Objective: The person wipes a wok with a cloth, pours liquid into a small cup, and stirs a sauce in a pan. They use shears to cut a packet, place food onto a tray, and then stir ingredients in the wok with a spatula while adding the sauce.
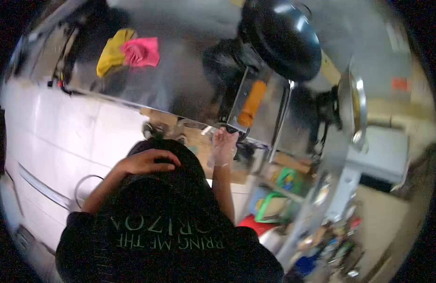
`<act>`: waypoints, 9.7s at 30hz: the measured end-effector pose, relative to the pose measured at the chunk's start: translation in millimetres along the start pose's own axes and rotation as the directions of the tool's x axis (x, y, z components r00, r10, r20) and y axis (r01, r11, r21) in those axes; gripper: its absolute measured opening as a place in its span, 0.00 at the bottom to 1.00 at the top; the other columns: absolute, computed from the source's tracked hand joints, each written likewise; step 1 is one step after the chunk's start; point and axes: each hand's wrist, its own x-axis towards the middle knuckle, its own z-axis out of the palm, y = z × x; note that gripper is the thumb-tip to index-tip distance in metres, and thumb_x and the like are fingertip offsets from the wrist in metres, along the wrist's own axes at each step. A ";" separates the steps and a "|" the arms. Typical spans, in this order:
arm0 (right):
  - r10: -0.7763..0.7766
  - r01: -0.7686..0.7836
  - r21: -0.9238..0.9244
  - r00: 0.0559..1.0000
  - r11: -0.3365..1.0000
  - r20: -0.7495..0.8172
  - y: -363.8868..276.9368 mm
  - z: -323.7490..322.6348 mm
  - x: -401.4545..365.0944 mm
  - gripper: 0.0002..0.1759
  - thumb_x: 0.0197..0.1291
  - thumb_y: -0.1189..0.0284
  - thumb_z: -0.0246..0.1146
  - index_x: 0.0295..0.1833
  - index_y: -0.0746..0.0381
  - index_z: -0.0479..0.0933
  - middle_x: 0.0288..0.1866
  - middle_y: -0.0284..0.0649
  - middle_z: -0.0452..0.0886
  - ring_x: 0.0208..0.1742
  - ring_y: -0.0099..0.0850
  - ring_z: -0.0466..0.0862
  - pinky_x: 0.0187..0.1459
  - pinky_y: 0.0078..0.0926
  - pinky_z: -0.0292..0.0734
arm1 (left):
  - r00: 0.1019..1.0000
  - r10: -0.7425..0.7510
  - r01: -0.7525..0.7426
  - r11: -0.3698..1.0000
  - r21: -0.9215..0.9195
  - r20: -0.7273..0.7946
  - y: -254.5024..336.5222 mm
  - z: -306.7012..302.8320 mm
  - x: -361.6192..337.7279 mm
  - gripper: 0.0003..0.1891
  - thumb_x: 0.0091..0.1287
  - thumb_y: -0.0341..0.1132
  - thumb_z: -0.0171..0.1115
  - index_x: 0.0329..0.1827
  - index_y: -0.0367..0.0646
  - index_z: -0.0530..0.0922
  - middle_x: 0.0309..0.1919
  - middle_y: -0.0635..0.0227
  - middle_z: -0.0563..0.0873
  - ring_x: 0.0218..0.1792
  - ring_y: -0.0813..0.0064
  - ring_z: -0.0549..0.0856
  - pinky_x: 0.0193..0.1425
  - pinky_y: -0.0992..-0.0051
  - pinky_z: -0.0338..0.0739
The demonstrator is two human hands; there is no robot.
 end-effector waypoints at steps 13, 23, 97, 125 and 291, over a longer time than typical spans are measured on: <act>0.121 -0.111 -0.060 0.973 0.992 0.195 -14.6 -40.9 37.3 0.18 0.60 0.56 0.60 0.32 0.62 0.71 0.24 0.33 0.72 0.30 0.25 0.75 0.39 0.22 0.71 | 0.998 0.056 -0.057 0.989 0.138 0.013 -29.8 -47.8 -34.7 0.34 0.66 0.62 0.45 0.62 0.41 0.69 0.61 0.52 0.71 0.63 0.56 0.69 0.66 0.63 0.64; 0.060 -0.051 0.140 0.996 0.989 -0.060 -4.4 -2.6 16.7 0.19 0.67 0.60 0.48 0.36 0.67 0.68 0.18 0.33 0.63 0.20 0.26 0.64 0.25 0.24 0.65 | 0.998 -0.008 0.000 0.991 0.130 0.062 -34.2 -70.1 -33.3 0.34 0.66 0.62 0.44 0.61 0.40 0.70 0.60 0.51 0.72 0.62 0.56 0.69 0.66 0.64 0.63; 0.309 0.580 0.442 -0.780 0.684 0.545 1034.9 734.3 -627.1 0.27 0.56 0.73 0.56 0.62 0.69 0.63 0.23 0.40 0.71 0.26 0.33 0.72 0.33 0.29 0.72 | -0.789 -0.393 -0.389 0.914 -0.112 -0.472 -210.2 -380.4 -932.8 0.27 0.71 0.45 0.50 0.13 0.39 0.71 0.12 0.69 0.69 0.18 0.81 0.67 0.24 0.78 0.58; 0.380 0.583 -0.366 0.104 0.725 0.919 1332.7 1222.2 -551.9 0.10 0.60 0.68 0.59 0.37 0.65 0.77 0.27 0.42 0.80 0.30 0.31 0.79 0.35 0.28 0.73 | -0.141 -0.214 -0.299 0.940 -0.165 -0.967 -111.6 -970.5 -1325.0 0.18 0.72 0.43 0.49 0.23 0.44 0.69 0.16 0.78 0.66 0.20 0.87 0.63 0.25 0.83 0.56; -0.626 0.467 -0.833 0.754 0.297 0.199 1270.5 1380.3 -474.0 0.15 0.59 0.64 0.59 0.45 0.64 0.76 0.40 0.40 0.81 0.39 0.31 0.80 0.43 0.30 0.74 | 0.444 0.396 0.009 0.895 0.446 -0.804 -7.5 -1428.7 -1378.4 0.14 0.52 0.31 0.70 0.40 0.43 0.77 0.46 0.67 0.74 0.50 0.72 0.72 0.51 0.74 0.63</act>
